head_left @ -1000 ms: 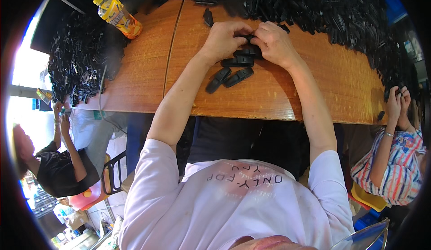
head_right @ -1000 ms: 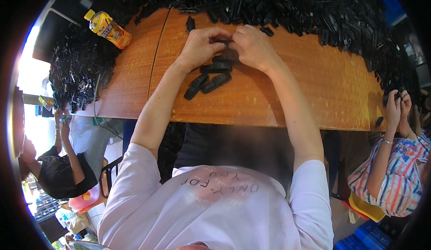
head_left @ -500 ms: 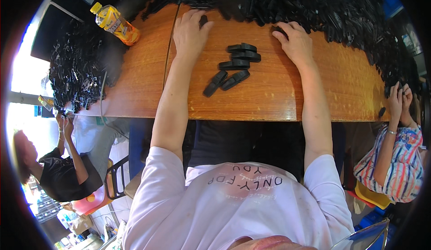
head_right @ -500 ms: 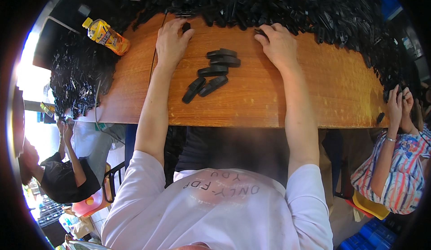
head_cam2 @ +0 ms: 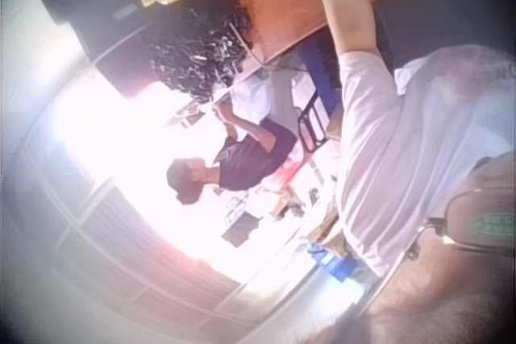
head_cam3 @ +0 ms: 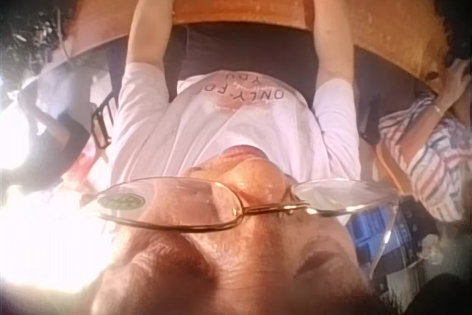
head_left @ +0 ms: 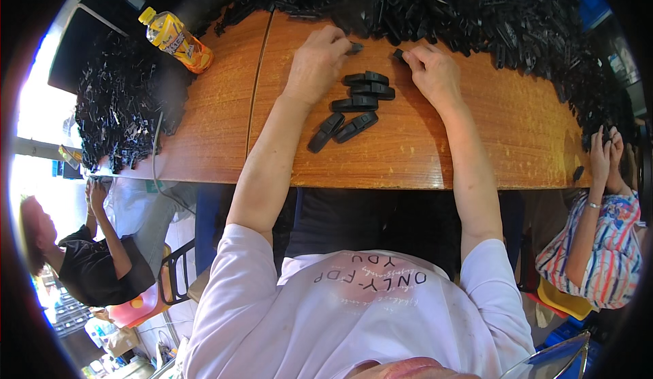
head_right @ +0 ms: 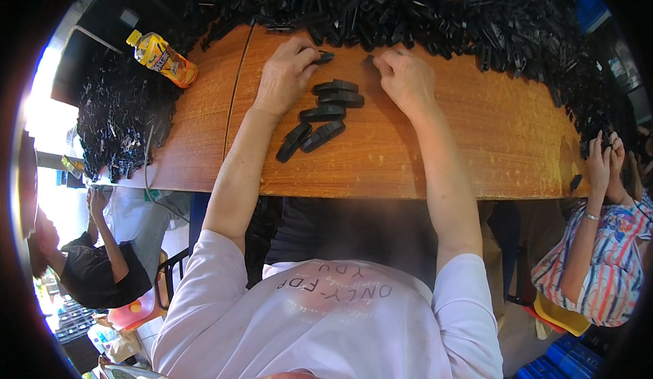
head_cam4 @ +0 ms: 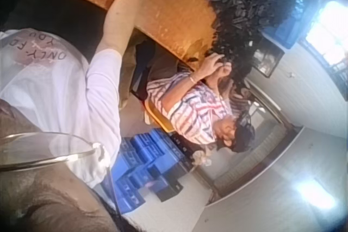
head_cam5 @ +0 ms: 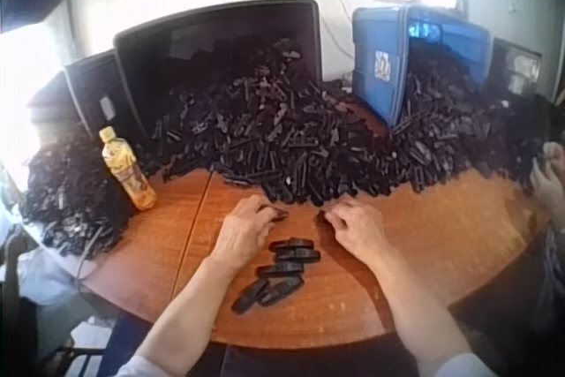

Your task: The person assembles small black plastic parts by taking components from piles, fitting pairs together by hand, and arranging the assembled pieces in stacks on the table.

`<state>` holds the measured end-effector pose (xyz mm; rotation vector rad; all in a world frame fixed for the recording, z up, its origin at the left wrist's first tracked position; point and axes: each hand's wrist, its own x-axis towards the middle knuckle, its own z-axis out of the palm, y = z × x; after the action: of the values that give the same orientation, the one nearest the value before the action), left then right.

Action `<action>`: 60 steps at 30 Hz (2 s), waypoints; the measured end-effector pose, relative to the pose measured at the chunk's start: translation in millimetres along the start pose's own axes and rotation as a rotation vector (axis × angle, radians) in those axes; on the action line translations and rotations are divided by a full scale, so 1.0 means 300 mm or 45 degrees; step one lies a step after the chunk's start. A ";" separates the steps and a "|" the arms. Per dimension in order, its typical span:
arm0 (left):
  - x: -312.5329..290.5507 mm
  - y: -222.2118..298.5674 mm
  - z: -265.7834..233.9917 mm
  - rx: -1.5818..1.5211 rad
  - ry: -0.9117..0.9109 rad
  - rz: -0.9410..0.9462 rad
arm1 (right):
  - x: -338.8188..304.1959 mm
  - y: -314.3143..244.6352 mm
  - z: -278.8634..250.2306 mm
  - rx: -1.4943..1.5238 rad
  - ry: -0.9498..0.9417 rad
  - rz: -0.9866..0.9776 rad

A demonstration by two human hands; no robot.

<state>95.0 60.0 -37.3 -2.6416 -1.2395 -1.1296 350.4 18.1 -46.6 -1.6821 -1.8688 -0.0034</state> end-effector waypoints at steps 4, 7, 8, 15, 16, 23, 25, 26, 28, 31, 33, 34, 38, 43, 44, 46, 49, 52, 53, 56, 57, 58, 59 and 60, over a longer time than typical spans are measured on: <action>-0.023 -0.002 -0.007 -0.246 -0.157 0.009 | -0.006 -0.009 -0.010 -0.109 -0.029 0.001; -0.019 0.009 -0.013 -0.426 -0.137 -0.120 | -0.011 -0.006 -0.015 0.158 -0.005 -0.035; -0.014 0.014 -0.015 -0.490 -0.107 -0.181 | -0.014 0.007 -0.013 0.130 -0.027 -0.093; 0.000 0.012 0.010 -0.512 -0.147 -0.345 | -0.004 -0.044 0.031 0.409 0.028 -0.252; 0.008 0.025 0.015 -0.580 -0.201 -0.357 | -0.003 -0.050 0.034 0.408 0.027 -0.245; 0.022 0.025 0.021 -0.734 -0.319 -0.478 | 0.022 -0.028 0.041 0.442 -0.079 -0.347; 0.026 0.020 0.018 -0.693 -0.320 -0.447 | 0.029 -0.025 0.048 0.483 -0.065 -0.370; 0.027 0.018 0.016 -0.651 -0.319 -0.414 | 0.042 -0.025 0.053 0.495 -0.080 -0.391; 0.032 0.039 0.018 -0.706 -0.350 -0.441 | 0.053 -0.024 0.066 0.500 -0.088 -0.407; 0.032 0.042 0.018 -0.733 -0.371 -0.452 | 0.062 -0.040 0.092 0.400 -0.092 -0.495; 0.031 0.042 0.014 -0.710 -0.369 -0.435 | 0.067 -0.040 0.088 0.405 -0.116 -0.482; 0.032 0.045 0.009 -0.768 -0.368 -0.488 | 0.060 -0.038 0.083 0.407 -0.115 -0.477; 0.010 0.036 -0.016 -0.917 -0.304 -0.538 | 0.016 -0.056 0.017 0.581 -0.142 -0.253; -0.001 0.024 -0.126 -0.725 -0.430 -0.654 | -0.008 -0.009 -0.095 0.665 -0.345 -0.157; -0.004 0.023 -0.135 -0.776 -0.469 -0.655 | -0.007 -0.012 -0.088 0.670 -0.343 -0.159; -0.010 0.019 -0.128 -0.829 -0.508 -0.659 | -0.013 -0.027 -0.070 0.668 -0.338 -0.313; -0.017 0.015 -0.101 -0.921 -0.595 -0.508 | -0.025 -0.048 -0.059 0.569 -0.339 -0.349; -0.022 0.024 -0.089 -0.868 -0.586 -0.534 | -0.028 -0.062 -0.045 0.549 -0.326 -0.389; -0.027 0.022 -0.082 -0.880 -0.539 -0.499 | -0.028 -0.062 -0.038 0.549 -0.297 -0.432; -0.025 0.014 -0.075 -0.846 -0.503 -0.436 | -0.024 -0.046 -0.022 0.516 -0.255 -0.510; -0.022 0.020 -0.077 -0.802 -0.520 -0.412 | -0.023 -0.050 -0.021 0.515 -0.260 -0.509; -0.018 0.026 -0.080 -0.806 -0.520 -0.415 | -0.022 -0.058 -0.022 0.458 -0.238 -0.523; -0.014 0.034 -0.085 -0.758 -0.532 -0.435 | -0.023 -0.062 -0.022 0.401 -0.216 -0.535; -0.008 0.038 -0.093 -0.708 -0.542 -0.452 | -0.022 -0.063 -0.020 0.398 -0.215 -0.535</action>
<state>85.0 42.3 -15.0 -3.3000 -1.7393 -1.1172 335.9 6.1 -37.4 -1.0911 -2.1863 0.2526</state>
